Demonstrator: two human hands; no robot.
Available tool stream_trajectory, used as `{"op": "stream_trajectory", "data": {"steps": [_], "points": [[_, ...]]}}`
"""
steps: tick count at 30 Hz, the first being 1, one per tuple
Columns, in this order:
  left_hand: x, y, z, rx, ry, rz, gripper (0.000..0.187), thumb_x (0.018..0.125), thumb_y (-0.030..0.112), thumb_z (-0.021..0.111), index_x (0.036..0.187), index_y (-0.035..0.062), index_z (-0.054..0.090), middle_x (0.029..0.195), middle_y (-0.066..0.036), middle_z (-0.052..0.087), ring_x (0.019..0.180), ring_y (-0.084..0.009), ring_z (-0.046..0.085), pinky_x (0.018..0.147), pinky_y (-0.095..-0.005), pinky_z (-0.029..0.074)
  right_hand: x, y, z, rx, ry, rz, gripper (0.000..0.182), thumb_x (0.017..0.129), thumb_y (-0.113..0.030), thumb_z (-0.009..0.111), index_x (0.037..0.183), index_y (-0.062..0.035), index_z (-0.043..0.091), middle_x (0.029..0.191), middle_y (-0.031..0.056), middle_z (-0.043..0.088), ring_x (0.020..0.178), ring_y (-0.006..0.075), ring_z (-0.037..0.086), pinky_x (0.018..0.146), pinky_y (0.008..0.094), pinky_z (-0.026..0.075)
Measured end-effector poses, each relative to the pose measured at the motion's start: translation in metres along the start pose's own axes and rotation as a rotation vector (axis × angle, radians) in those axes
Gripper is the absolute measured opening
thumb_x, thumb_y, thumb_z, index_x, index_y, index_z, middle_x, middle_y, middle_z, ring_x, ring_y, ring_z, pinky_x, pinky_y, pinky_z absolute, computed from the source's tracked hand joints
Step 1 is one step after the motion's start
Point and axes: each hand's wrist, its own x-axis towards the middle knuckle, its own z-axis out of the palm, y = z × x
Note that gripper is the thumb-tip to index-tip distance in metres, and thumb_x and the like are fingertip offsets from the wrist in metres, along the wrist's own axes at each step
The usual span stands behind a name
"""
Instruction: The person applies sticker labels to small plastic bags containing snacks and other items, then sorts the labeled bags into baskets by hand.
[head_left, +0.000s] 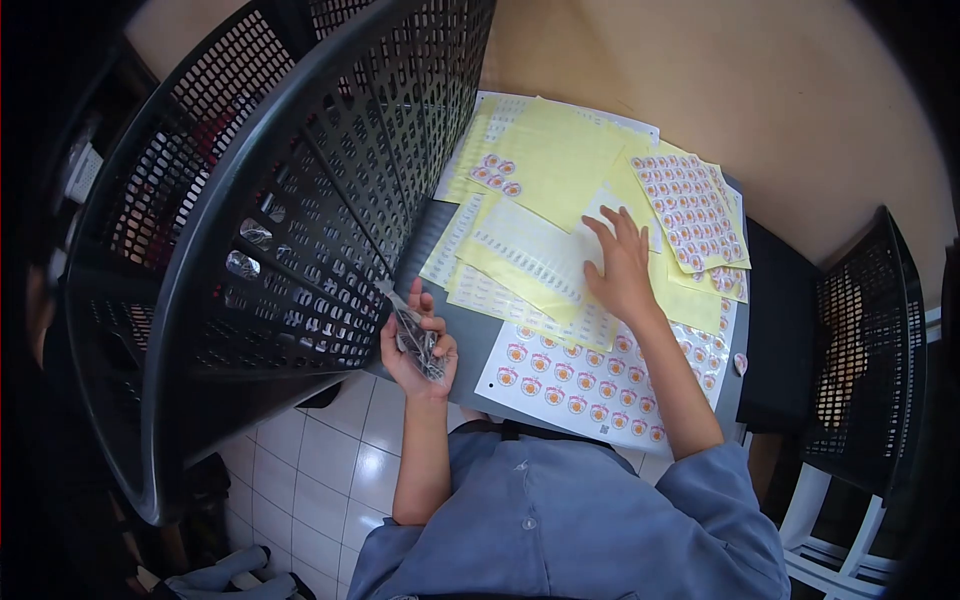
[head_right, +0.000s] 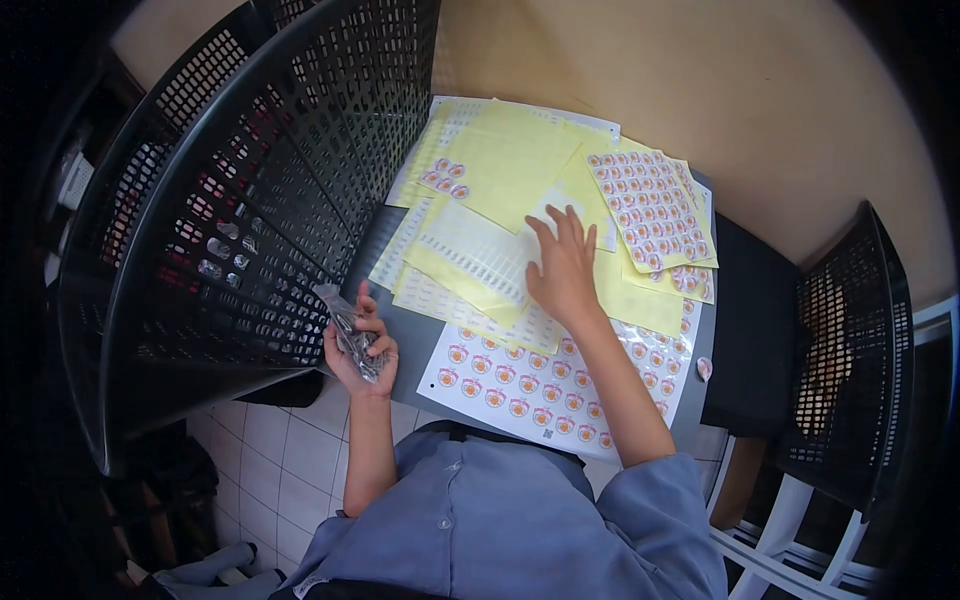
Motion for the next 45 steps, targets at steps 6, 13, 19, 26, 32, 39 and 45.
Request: {"op": "stream_trajectory", "data": {"steps": [6, 13, 19, 26, 32, 39, 45], "points": [[0.000, 0.001, -0.002, -0.020, -0.014, -0.013, 0.052, 0.082, 0.032, 0.039, 0.126, 0.0044, 0.029, 0.104, -0.010, 0.050, 0.076, -0.0144, 0.057, 0.042, -0.0235, 0.043, 0.037, -0.015, 0.014, 0.115, 0.046, -0.118, 0.054, 0.068, -0.020, 0.063, 0.116, -0.0052, 0.043, 0.126, 0.0172, 0.032, 0.123, 0.0313, 0.021, 0.101, 0.0487, 0.012], [0.000, 0.001, -0.003, -0.034, -0.037, -0.012, 0.053, 0.082, 0.032, 0.039, 0.127, 0.0060, 0.028, 0.104, -0.009, 0.049, 0.076, -0.0147, 0.056, 0.043, -0.0245, 0.044, 0.057, -0.003, 0.033, 0.046, 0.066, -0.055, 0.048, 0.070, -0.028, 0.063, 0.108, -0.0024, 0.048, 0.111, 0.0153, 0.048, 0.104, 0.0290, 0.045, 0.089, 0.0404, 0.032], [-0.001, 0.001, -0.003, -0.022, -0.026, -0.010, 0.052, 0.082, 0.031, 0.039, 0.126, 0.0063, 0.028, 0.103, -0.009, 0.048, 0.076, -0.0143, 0.055, 0.043, -0.0242, 0.044, 0.075, 0.017, 0.007, 0.230, 0.411, -0.030, 0.013, 0.077, -0.015, 0.055, 0.077, -0.0034, 0.060, 0.078, 0.0119, 0.060, 0.069, 0.0273, 0.058, 0.061, 0.0328, 0.046], [-0.001, -0.001, -0.002, -0.008, -0.005, 0.012, 0.051, 0.082, 0.031, 0.039, 0.125, 0.0062, 0.029, 0.103, -0.011, 0.048, 0.075, -0.0146, 0.055, 0.042, -0.0242, 0.044, 0.103, 0.026, -0.021, 0.299, 0.665, 0.006, 0.010, 0.076, -0.012, 0.057, 0.077, -0.0029, 0.060, 0.076, 0.0102, 0.057, 0.071, 0.0245, 0.057, 0.061, 0.0299, 0.044], [-0.002, -0.008, 0.006, 0.064, -0.060, -0.178, 0.055, 0.082, 0.028, 0.039, 0.128, 0.0043, 0.022, 0.113, -0.016, 0.043, 0.069, -0.0158, 0.053, 0.039, -0.0253, 0.044, 0.089, -0.003, 0.014, 0.557, 0.045, -0.291, 0.021, 0.077, -0.015, 0.055, 0.095, -0.0052, 0.056, 0.092, 0.0113, 0.052, 0.079, 0.0244, 0.055, 0.070, 0.0310, 0.046], [0.004, -0.021, 0.028, 0.399, 0.040, -0.257, 0.054, 0.081, 0.024, 0.035, 0.129, 0.0055, 0.019, 0.125, -0.021, 0.033, 0.066, -0.0159, 0.056, 0.037, -0.0220, 0.046, 0.049, 0.017, 0.022, 0.010, 0.210, -0.037, 0.048, 0.076, -0.031, 0.056, 0.111, 0.0000, 0.044, 0.114, 0.0201, 0.041, 0.110, 0.0324, 0.037, 0.091, 0.0414, 0.030], [0.026, -0.032, 0.035, 0.652, 0.009, -0.312, 0.053, 0.081, 0.022, 0.034, 0.129, 0.0078, 0.020, 0.127, -0.019, 0.033, 0.067, -0.0154, 0.059, 0.038, -0.0214, 0.047, 0.013, 0.021, 0.001, -0.106, 0.112, 0.023, 0.059, 0.078, -0.042, 0.050, 0.115, 0.0029, 0.041, 0.114, 0.0200, 0.044, 0.117, 0.0326, 0.031, 0.100, 0.0492, 0.008]]}}
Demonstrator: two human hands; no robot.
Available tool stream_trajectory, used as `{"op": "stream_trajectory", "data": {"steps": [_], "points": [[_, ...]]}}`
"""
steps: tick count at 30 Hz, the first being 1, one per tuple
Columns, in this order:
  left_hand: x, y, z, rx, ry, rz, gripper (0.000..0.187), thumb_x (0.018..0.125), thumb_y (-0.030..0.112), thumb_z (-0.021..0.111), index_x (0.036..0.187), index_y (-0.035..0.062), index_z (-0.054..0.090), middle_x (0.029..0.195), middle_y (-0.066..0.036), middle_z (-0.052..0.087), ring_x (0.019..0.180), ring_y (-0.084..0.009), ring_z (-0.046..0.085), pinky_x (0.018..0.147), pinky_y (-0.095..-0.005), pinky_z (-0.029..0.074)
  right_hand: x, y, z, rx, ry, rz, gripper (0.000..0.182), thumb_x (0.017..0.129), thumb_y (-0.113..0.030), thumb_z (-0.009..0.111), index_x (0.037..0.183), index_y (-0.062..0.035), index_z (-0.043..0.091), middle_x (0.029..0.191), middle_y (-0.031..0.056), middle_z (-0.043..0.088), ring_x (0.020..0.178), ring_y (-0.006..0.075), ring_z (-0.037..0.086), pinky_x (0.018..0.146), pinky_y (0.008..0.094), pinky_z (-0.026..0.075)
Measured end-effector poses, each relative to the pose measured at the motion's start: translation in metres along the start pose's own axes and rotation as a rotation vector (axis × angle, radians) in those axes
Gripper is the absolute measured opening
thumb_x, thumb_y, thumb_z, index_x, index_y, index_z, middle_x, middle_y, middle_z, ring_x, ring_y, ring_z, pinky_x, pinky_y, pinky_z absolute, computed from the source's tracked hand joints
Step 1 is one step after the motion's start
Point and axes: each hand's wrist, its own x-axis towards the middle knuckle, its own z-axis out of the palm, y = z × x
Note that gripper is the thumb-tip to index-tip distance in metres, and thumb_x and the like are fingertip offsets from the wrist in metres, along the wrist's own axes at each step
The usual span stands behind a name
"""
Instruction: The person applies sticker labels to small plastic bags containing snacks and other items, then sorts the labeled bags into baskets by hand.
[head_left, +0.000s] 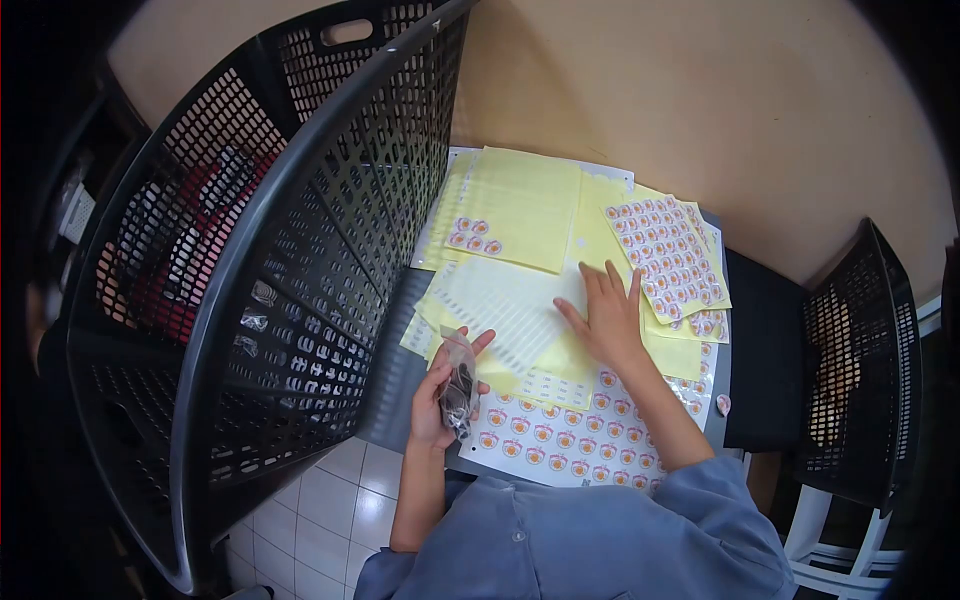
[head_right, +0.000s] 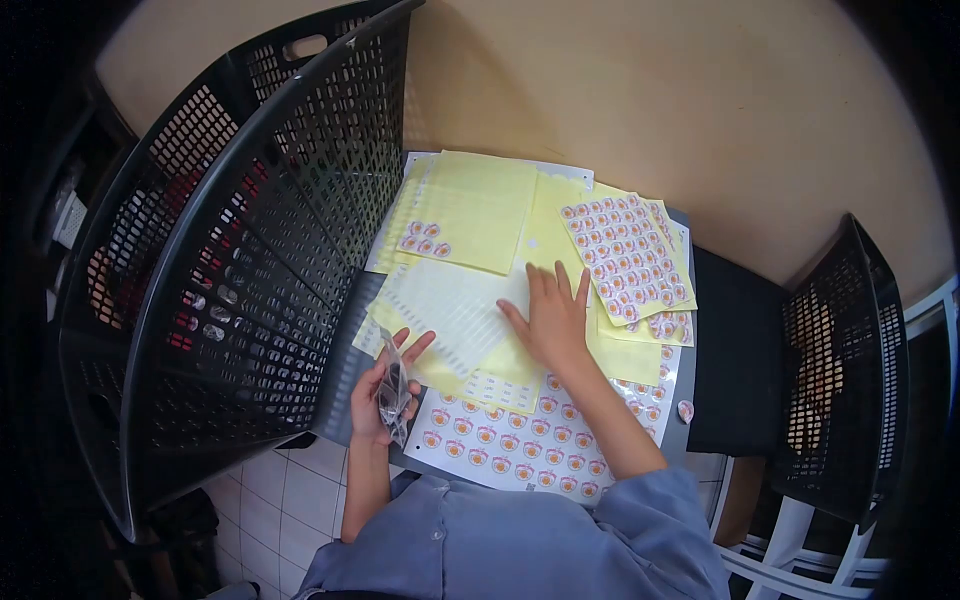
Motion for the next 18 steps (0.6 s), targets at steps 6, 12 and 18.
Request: {"op": "stream_trajectory", "data": {"steps": [6, 12, 18], "points": [[0.010, -0.002, -0.011, -0.119, 0.140, -0.003, 0.038, 0.083, 0.023, 0.036, 0.118, 0.0083, 0.034, 0.123, -0.018, 0.040, 0.067, -0.0137, 0.057, 0.040, -0.0210, 0.046, 0.004, 0.000, -0.016, 0.013, -0.107, 0.009, 0.058, 0.074, -0.038, 0.057, 0.115, 0.0002, 0.043, 0.099, 0.0148, 0.051, 0.105, 0.0269, 0.042, 0.098, 0.0456, 0.016], [0.009, -0.002, -0.016, -0.132, 0.166, -0.012, 0.035, 0.084, 0.022, 0.035, 0.116, 0.0085, 0.036, 0.123, -0.017, 0.040, 0.067, -0.0133, 0.057, 0.040, -0.0211, 0.046, 0.055, -0.004, 0.014, 0.167, 0.050, -0.035, 0.040, 0.069, -0.032, 0.063, 0.100, -0.0083, 0.057, 0.099, 0.0120, 0.052, 0.099, 0.0273, 0.045, 0.085, 0.0383, 0.034], [0.007, -0.001, -0.016, -0.167, 0.157, -0.005, 0.038, 0.084, 0.023, 0.034, 0.118, 0.0066, 0.035, 0.124, -0.018, 0.039, 0.067, -0.0133, 0.056, 0.040, -0.0212, 0.047, 0.075, 0.020, 0.022, 0.305, 0.289, -0.087, 0.011, 0.068, -0.012, 0.062, 0.079, -0.0091, 0.063, 0.079, 0.0052, 0.057, 0.073, 0.0211, 0.056, 0.060, 0.0308, 0.045]]}}
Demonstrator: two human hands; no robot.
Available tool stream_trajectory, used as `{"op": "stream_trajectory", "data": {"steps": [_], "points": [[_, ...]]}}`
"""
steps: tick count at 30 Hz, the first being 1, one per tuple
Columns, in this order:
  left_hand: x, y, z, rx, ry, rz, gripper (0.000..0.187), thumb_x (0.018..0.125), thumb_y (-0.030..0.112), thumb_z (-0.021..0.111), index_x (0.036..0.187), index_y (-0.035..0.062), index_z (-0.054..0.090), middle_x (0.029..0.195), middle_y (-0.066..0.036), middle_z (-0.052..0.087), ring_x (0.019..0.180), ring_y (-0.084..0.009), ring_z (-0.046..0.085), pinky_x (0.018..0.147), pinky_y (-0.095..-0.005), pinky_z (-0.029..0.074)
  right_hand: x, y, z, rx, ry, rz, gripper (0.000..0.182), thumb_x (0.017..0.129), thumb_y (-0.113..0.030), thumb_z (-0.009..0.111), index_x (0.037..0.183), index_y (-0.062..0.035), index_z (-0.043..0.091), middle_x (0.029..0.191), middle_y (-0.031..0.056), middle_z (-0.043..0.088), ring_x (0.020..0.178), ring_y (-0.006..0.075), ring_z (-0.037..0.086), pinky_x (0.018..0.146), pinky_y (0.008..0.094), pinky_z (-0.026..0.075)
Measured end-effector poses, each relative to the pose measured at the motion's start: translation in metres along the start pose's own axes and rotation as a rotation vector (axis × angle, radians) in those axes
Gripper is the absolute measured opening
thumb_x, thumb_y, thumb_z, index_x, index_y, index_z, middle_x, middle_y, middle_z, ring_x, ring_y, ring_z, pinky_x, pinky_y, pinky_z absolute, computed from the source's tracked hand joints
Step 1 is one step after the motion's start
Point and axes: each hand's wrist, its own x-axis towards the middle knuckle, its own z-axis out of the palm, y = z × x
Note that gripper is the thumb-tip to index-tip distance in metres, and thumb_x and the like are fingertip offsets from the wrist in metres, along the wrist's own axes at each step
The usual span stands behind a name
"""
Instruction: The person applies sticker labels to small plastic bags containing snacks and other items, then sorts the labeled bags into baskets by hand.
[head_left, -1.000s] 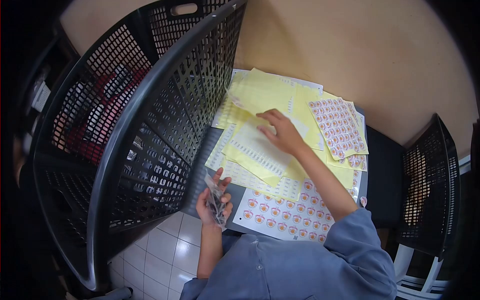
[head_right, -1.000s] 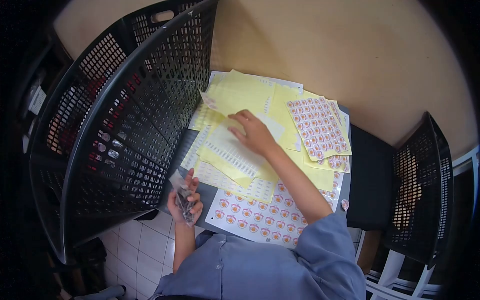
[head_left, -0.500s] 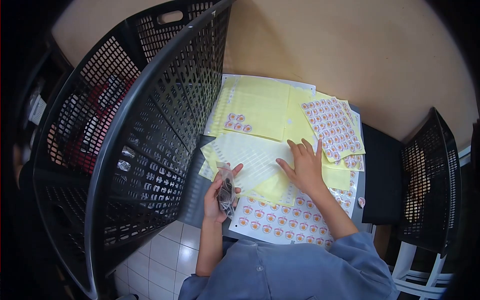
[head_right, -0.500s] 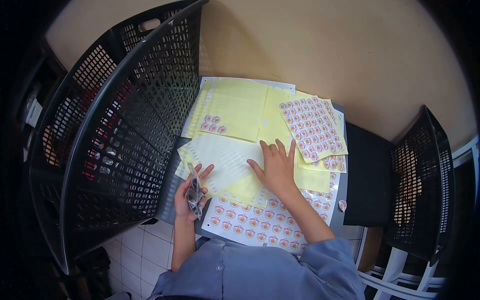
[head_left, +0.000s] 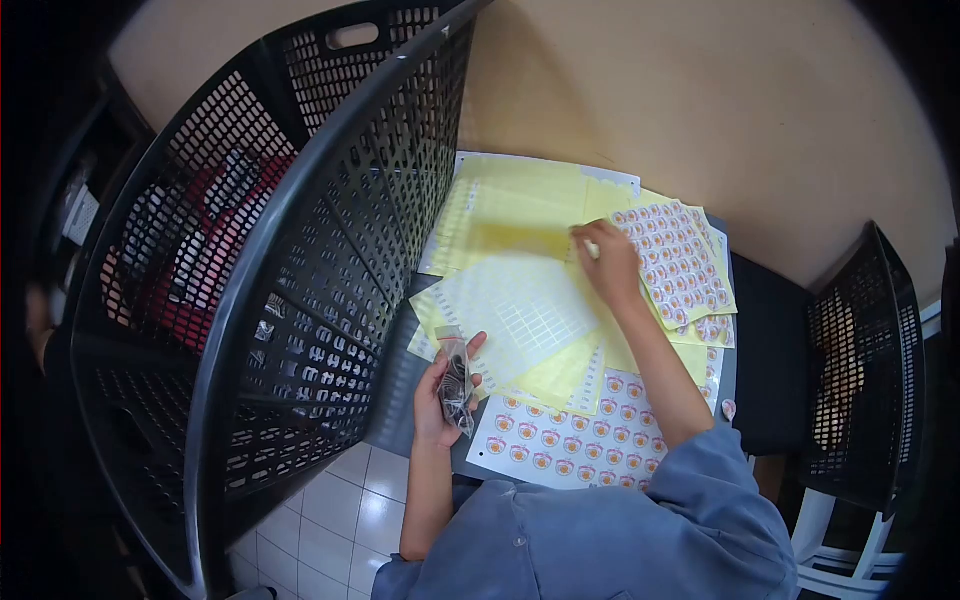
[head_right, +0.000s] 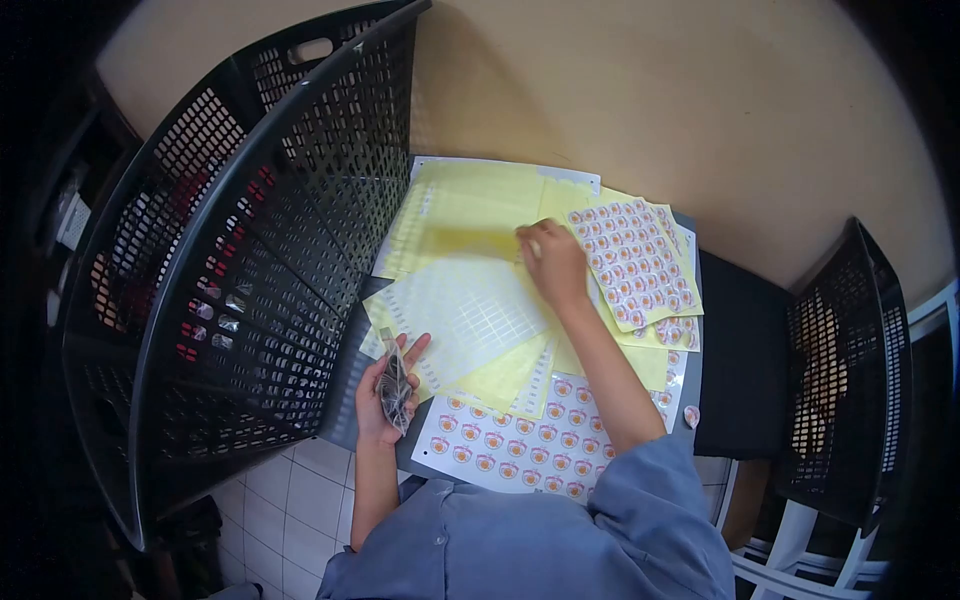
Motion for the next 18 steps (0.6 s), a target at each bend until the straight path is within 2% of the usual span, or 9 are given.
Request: {"op": "stream_trajectory", "data": {"steps": [3, 4, 7, 9, 11, 13, 16, 17, 18], "points": [[-0.001, 0.002, -0.001, -0.098, -0.070, 0.006, 0.042, 0.083, 0.024, 0.036, 0.121, 0.0058, 0.033, 0.126, -0.019, 0.035, 0.067, -0.0133, 0.057, 0.040, -0.0214, 0.046, 0.009, -0.026, -0.031, 0.021, 0.177, -0.119, 0.007, 0.068, -0.006, 0.061, 0.074, -0.0084, 0.062, 0.068, 0.0035, 0.056, 0.062, 0.0199, 0.054, 0.054, 0.0288, 0.044], [-0.002, 0.003, 0.000, -0.098, -0.068, 0.008, 0.042, 0.083, 0.024, 0.036, 0.121, 0.0058, 0.033, 0.126, -0.019, 0.035, 0.067, -0.0133, 0.057, 0.040, -0.0214, 0.046, 0.006, -0.035, -0.039, -0.039, 0.152, -0.266, 0.006, 0.066, -0.006, 0.063, 0.071, -0.0090, 0.061, 0.066, 0.0035, 0.054, 0.058, 0.0189, 0.052, 0.052, 0.0289, 0.043], [-0.001, 0.004, 0.002, -0.224, -0.113, -0.017, 0.046, 0.082, 0.025, 0.037, 0.123, 0.0064, 0.031, 0.129, -0.019, 0.029, 0.065, -0.0134, 0.056, 0.040, -0.0221, 0.046, -0.025, -0.056, -0.037, -0.025, -0.018, -0.429, 0.005, 0.064, -0.006, 0.063, 0.066, -0.0079, 0.058, 0.063, 0.0040, 0.053, 0.055, 0.0175, 0.051, 0.050, 0.0292, 0.042], [-0.002, 0.001, -0.004, -0.156, -0.081, 0.015, 0.047, 0.081, 0.026, 0.038, 0.124, 0.0072, 0.031, 0.125, -0.017, 0.033, 0.066, -0.0140, 0.055, 0.040, -0.0227, 0.046, -0.046, -0.073, -0.033, 0.117, -0.155, -0.375, 0.006, 0.065, -0.009, 0.063, 0.068, -0.0060, 0.059, 0.064, 0.0048, 0.053, 0.057, 0.0203, 0.052, 0.052, 0.0305, 0.042], [-0.004, -0.001, -0.008, -0.115, -0.049, 0.031, 0.047, 0.081, 0.026, 0.040, 0.123, 0.0075, 0.031, 0.124, -0.017, 0.032, 0.069, -0.0143, 0.055, 0.043, -0.0226, 0.046, -0.049, -0.088, -0.040, 0.245, -0.457, -0.386, 0.019, 0.068, -0.023, 0.064, 0.075, -0.0053, 0.060, 0.066, 0.0073, 0.054, 0.063, 0.0229, 0.055, 0.059, 0.0335, 0.044], [-0.005, -0.001, -0.011, -0.069, -0.016, 0.045, 0.047, 0.081, 0.026, 0.041, 0.123, 0.0078, 0.031, 0.123, -0.017, 0.032, 0.071, -0.0146, 0.054, 0.045, -0.0224, 0.045, -0.038, -0.083, -0.034, 0.338, -0.467, -0.323, 0.027, 0.070, -0.029, 0.062, 0.079, -0.0043, 0.060, 0.070, 0.0095, 0.055, 0.066, 0.0251, 0.055, 0.063, 0.0337, 0.044], [-0.004, 0.000, -0.011, -0.116, -0.035, 0.064, 0.048, 0.081, 0.026, 0.041, 0.125, 0.0086, 0.030, 0.117, -0.015, 0.036, 0.072, -0.0146, 0.054, 0.044, -0.0219, 0.044, -0.002, -0.023, 0.006, 0.182, -0.165, 0.087, 0.037, 0.072, -0.035, 0.059, 0.088, -0.0023, 0.057, 0.082, 0.0121, 0.057, 0.076, 0.0272, 0.056, 0.068, 0.0338, 0.044], [-0.005, 0.001, -0.006, -0.125, -0.026, 0.065, 0.048, 0.081, 0.025, 0.040, 0.125, 0.0082, 0.030, 0.105, -0.011, 0.040, 0.071, -0.0150, 0.054, 0.043, -0.0223, 0.045, 0.015, -0.002, 0.015, 0.093, -0.050, 0.199, 0.042, 0.072, -0.037, 0.059, 0.094, -0.0013, 0.056, 0.087, 0.0126, 0.057, 0.081, 0.0273, 0.056, 0.070, 0.0353, 0.043], [-0.005, 0.001, -0.003, -0.136, -0.017, 0.069, 0.048, 0.081, 0.024, 0.039, 0.126, 0.0077, 0.029, 0.093, -0.007, 0.045, 0.070, -0.0153, 0.054, 0.041, -0.0228, 0.045, 0.029, 0.017, 0.021, -0.100, -0.078, 0.268, 0.049, 0.071, -0.038, 0.060, 0.100, -0.0002, 0.052, 0.090, 0.0128, 0.057, 0.085, 0.0265, 0.055, 0.074, 0.0383, 0.041]]}}
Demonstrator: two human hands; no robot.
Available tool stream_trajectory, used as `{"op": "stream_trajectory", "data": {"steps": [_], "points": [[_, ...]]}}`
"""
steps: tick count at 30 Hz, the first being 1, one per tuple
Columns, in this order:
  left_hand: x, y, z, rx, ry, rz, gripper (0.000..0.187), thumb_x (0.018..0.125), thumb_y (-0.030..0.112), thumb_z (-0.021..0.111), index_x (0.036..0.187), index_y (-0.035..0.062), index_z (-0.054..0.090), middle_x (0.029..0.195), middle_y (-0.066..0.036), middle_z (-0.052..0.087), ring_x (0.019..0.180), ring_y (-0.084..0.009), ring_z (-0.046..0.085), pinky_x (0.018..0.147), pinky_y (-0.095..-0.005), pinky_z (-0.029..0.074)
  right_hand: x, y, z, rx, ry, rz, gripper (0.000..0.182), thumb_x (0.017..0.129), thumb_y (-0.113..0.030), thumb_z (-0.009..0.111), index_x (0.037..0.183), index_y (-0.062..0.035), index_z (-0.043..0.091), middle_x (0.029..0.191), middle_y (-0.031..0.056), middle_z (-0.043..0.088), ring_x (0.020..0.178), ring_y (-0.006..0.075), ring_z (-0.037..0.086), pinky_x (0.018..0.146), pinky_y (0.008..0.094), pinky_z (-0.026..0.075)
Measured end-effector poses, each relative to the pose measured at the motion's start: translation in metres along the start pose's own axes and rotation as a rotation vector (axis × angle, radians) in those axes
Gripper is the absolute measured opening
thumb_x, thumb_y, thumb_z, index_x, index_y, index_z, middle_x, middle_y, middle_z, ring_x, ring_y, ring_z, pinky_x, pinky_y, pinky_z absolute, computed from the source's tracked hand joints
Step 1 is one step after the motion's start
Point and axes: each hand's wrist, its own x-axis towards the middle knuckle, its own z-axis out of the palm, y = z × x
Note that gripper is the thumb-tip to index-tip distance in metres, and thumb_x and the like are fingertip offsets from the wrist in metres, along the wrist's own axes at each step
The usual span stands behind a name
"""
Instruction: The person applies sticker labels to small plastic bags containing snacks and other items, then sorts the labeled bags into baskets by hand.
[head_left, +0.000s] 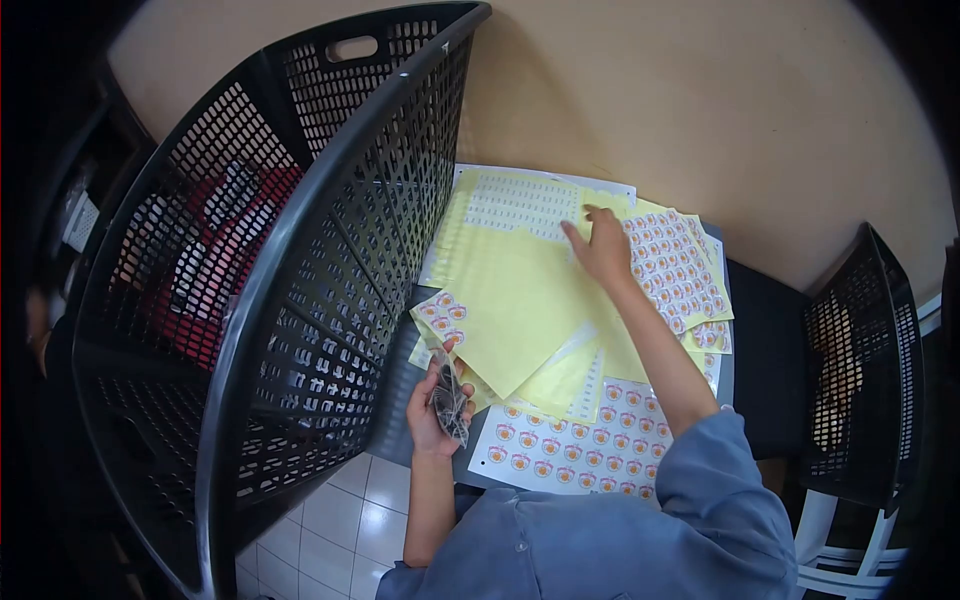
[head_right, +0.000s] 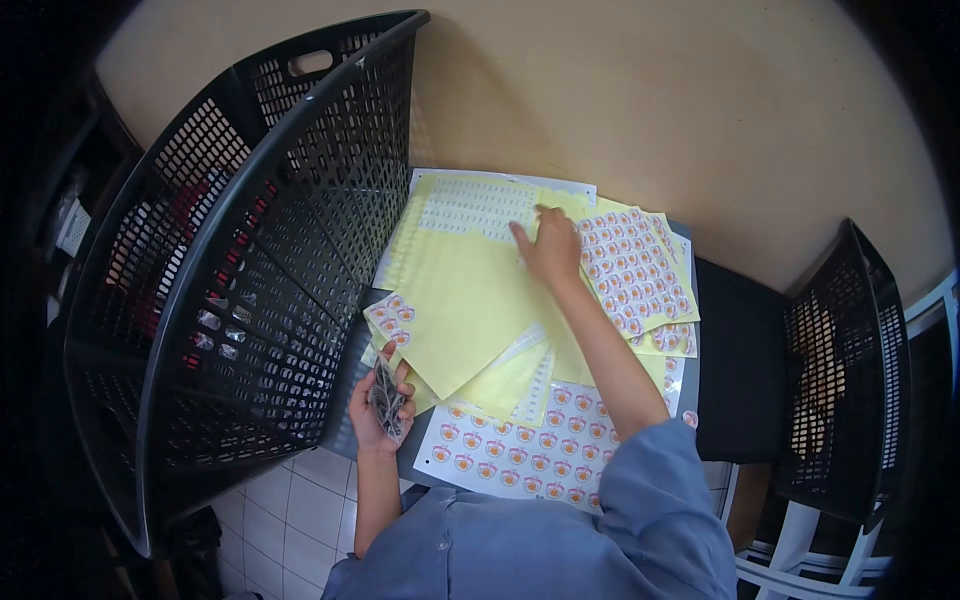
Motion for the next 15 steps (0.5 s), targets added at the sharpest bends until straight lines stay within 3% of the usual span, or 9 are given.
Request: {"op": "stream_trajectory", "data": {"steps": [2, 4, 6, 7, 8, 9, 10, 11, 15], "points": [[0.001, 0.000, 0.000, 0.006, -0.004, 0.009, 0.049, 0.081, 0.023, 0.039, 0.127, 0.0078, 0.028, 0.093, -0.007, 0.045, 0.070, -0.0153, 0.054, 0.041, -0.0228, 0.045, 0.031, 0.009, 0.011, -0.192, -0.001, 0.070, 0.056, 0.070, -0.039, 0.061, 0.107, 0.0009, 0.048, 0.093, 0.0130, 0.057, 0.088, 0.0258, 0.055, 0.077, 0.0414, 0.040], [0.001, 0.000, -0.003, 0.016, -0.005, 0.018, 0.050, 0.081, 0.023, 0.039, 0.128, 0.0078, 0.027, 0.093, -0.006, 0.045, 0.070, -0.0152, 0.054, 0.041, -0.0228, 0.045, 0.051, 0.007, 0.020, -0.089, -0.174, 0.375, 0.066, 0.067, -0.039, 0.064, 0.113, 0.0025, 0.042, 0.093, 0.0125, 0.057, 0.092, 0.0254, 0.053, 0.082, 0.0458, 0.035], [0.003, 0.001, -0.005, 0.046, -0.033, 0.001, 0.055, 0.080, 0.025, 0.042, 0.130, 0.0095, 0.023, 0.118, -0.012, 0.038, 0.072, -0.0139, 0.054, 0.044, -0.0212, 0.044, 0.059, 0.009, 0.029, -0.090, -0.166, 0.362, 0.066, 0.065, -0.036, 0.065, 0.113, 0.0022, 0.042, 0.091, 0.0118, 0.058, 0.090, 0.0242, 0.055, 0.080, 0.0426, 0.038], [0.003, 0.001, -0.004, 0.046, -0.033, 0.002, 0.055, 0.080, 0.025, 0.042, 0.130, 0.0095, 0.023, 0.118, -0.012, 0.038, 0.072, -0.0139, 0.054, 0.044, -0.0212, 0.044, 0.062, 0.011, 0.034, -0.093, -0.160, 0.353, 0.066, 0.064, -0.033, 0.067, 0.114, 0.0018, 0.041, 0.088, 0.0112, 0.059, 0.088, 0.0231, 0.056, 0.078, 0.0393, 0.040], [0.002, 0.001, 0.000, 0.031, -0.015, 0.004, 0.054, 0.080, 0.024, 0.039, 0.130, 0.0078, 0.024, 0.106, -0.009, 0.041, 0.071, -0.0141, 0.053, 0.043, -0.0221, 0.045, 0.066, 0.014, 0.040, -0.092, -0.160, 0.352, 0.066, 0.064, -0.033, 0.067, 0.114, 0.0018, 0.041, 0.088, 0.0112, 0.059, 0.088, 0.0231, 0.056, 0.078, 0.0393, 0.040], [0.002, 0.001, 0.002, 0.018, 0.004, 0.006, 0.053, 0.081, 0.022, 0.037, 0.129, 0.0062, 0.024, 0.094, -0.007, 0.044, 0.070, -0.0142, 0.053, 0.041, -0.0231, 0.045, 0.069, 0.017, 0.044, 0.145, -0.064, 0.354, 0.057, 0.066, -0.028, 0.066, 0.109, 0.0016, 0.045, 0.086, 0.0112, 0.060, 0.083, 0.0214, 0.057, 0.074, 0.0353, 0.042], [0.002, 0.002, 0.002, 0.019, 0.005, 0.009, 0.053, 0.081, 0.022, 0.037, 0.129, 0.0062, 0.024, 0.094, -0.007, 0.044, 0.070, -0.0142, 0.053, 0.041, -0.0231, 0.045, 0.075, 0.021, 0.048, 0.382, 0.033, 0.351, 0.048, 0.067, -0.023, 0.065, 0.105, 0.0014, 0.049, 0.084, 0.0112, 0.061, 0.078, 0.0197, 0.059, 0.069, 0.0313, 0.045], [0.002, 0.002, 0.002, 0.009, -0.009, 0.004, 0.053, 0.081, 0.022, 0.037, 0.129, 0.0059, 0.024, 0.096, -0.008, 0.044, 0.070, -0.0142, 0.053, 0.041, -0.0234, 0.045, 0.082, 0.026, 0.049, 0.383, 0.029, 0.349, 0.048, 0.067, -0.023, 0.065, 0.105, 0.0014, 0.049, 0.084, 0.0112, 0.061, 0.078, 0.0197, 0.059, 0.069, 0.0313, 0.045], [0.003, 0.002, 0.004, -0.009, -0.034, -0.013, 0.053, 0.081, 0.023, 0.036, 0.129, 0.0055, 0.024, 0.105, -0.009, 0.042, 0.070, -0.0142, 0.054, 0.041, -0.0244, 0.046, 0.094, 0.012, 0.014, 0.856, 0.347, -0.060, 0.012, 0.076, -0.011, 0.058, 0.076, 0.0011, 0.057, 0.064, 0.0035, 0.055, 0.058, 0.0086, 0.052, 0.054, 0.0219, 0.041]]}}
